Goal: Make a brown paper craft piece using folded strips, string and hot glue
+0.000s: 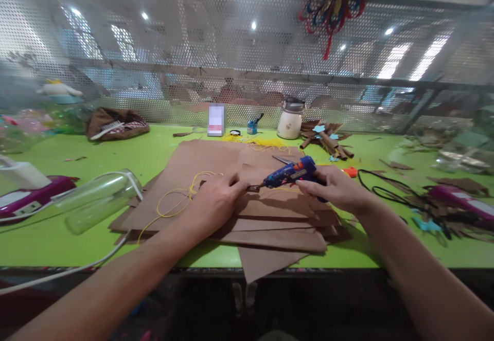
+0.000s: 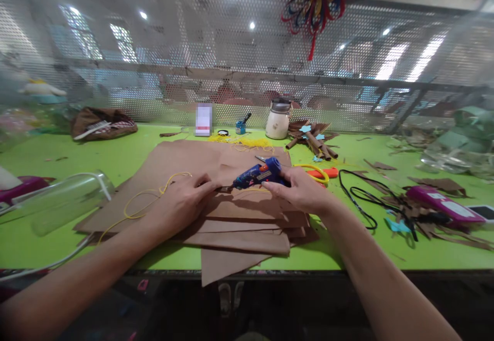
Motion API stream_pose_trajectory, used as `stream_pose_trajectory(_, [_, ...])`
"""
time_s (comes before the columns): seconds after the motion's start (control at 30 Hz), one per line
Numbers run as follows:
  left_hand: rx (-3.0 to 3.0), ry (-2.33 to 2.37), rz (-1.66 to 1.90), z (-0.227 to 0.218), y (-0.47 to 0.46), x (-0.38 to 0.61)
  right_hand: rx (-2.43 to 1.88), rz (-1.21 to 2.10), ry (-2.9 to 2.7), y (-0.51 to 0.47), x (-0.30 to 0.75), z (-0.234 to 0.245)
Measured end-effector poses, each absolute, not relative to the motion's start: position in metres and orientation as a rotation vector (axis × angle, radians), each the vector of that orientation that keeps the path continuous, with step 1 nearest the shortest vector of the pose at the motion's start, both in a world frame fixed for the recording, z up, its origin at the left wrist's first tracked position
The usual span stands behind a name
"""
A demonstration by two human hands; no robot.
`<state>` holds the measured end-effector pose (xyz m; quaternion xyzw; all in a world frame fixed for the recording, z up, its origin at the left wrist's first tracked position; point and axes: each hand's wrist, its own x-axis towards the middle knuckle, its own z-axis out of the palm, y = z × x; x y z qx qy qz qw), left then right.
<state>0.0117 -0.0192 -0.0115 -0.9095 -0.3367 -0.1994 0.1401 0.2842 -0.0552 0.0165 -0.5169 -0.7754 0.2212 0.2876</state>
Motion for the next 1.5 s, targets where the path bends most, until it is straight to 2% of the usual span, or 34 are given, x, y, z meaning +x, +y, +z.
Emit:
stream_pose_trajectory(0.33, [-2.646, -0.957, -0.661, -0.013, -0.020, 0.013, -1.328, 0.634, -2.026, -0.054, 0.278, 0.015])
stream_pose_trajectory(0.63, [-2.624, -1.000, -0.557, -0.012, -0.018, 0.011, -1.336, 0.627, -2.072, -0.053, 0.288, 0.015])
stream_pose_trajectory(1.5, [-2.662, -0.984, -0.554, -0.011, -0.019, 0.012, -1.351, 0.600, -2.037, -0.052, 0.286, 0.014])
